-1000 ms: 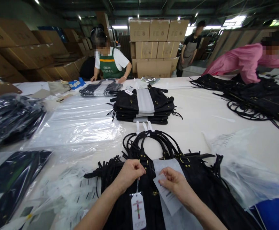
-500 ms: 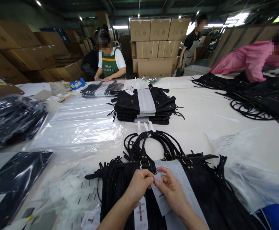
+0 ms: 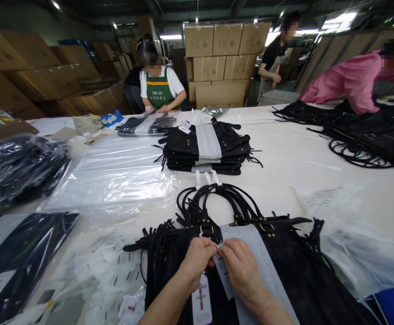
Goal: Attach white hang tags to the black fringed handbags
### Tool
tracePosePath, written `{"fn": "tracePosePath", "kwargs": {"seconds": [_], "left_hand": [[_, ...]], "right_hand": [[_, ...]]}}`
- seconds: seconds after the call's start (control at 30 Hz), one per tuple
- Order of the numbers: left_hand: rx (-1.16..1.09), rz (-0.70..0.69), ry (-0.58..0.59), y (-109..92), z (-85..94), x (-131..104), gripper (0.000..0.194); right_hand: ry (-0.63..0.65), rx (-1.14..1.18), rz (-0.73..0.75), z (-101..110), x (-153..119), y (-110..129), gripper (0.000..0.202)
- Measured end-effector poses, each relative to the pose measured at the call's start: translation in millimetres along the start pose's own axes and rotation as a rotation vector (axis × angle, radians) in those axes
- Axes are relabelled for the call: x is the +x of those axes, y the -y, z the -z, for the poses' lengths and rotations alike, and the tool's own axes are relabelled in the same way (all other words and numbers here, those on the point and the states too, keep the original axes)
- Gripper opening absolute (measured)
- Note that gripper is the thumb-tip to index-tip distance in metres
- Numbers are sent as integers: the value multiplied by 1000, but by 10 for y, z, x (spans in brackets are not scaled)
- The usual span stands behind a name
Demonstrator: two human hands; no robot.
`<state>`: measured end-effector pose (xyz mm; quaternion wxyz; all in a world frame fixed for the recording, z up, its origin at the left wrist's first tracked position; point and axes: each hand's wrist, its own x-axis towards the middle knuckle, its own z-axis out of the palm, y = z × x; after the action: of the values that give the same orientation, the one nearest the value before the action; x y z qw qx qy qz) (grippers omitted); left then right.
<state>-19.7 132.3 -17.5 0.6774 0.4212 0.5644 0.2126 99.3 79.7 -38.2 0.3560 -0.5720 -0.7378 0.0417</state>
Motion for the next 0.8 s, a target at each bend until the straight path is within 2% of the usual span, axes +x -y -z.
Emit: {"fn": "tracePosePath", "kwargs": {"seconds": [0.13,0.3,0.37,0.47,0.53,0.63,0.8], "left_hand": [[192,-31,-16,20,34,-16,11],[613,-204,-67,50,35,-12,18],[724,-243,-81,48,26,-17,20],[824,-279,-119,38,54,-57,20],[816,-345,-183,34,105,-95,17],[669,-427,-256,48,183,-125,16],[411,-297,-190,115,172,-66,12]], "right_hand": [[20,33,-37,-61,-18,24,20],[101,252,-148,-79,-26,110,19],[135,414,-299,-95,8,138,19],[103,716,-645,-156,71,129,24],[66,918,-828,-203,98,94,31],[55,1149,-963,-241,107,43,35],[37,1354,-1051,-232,100,27,32]]}}
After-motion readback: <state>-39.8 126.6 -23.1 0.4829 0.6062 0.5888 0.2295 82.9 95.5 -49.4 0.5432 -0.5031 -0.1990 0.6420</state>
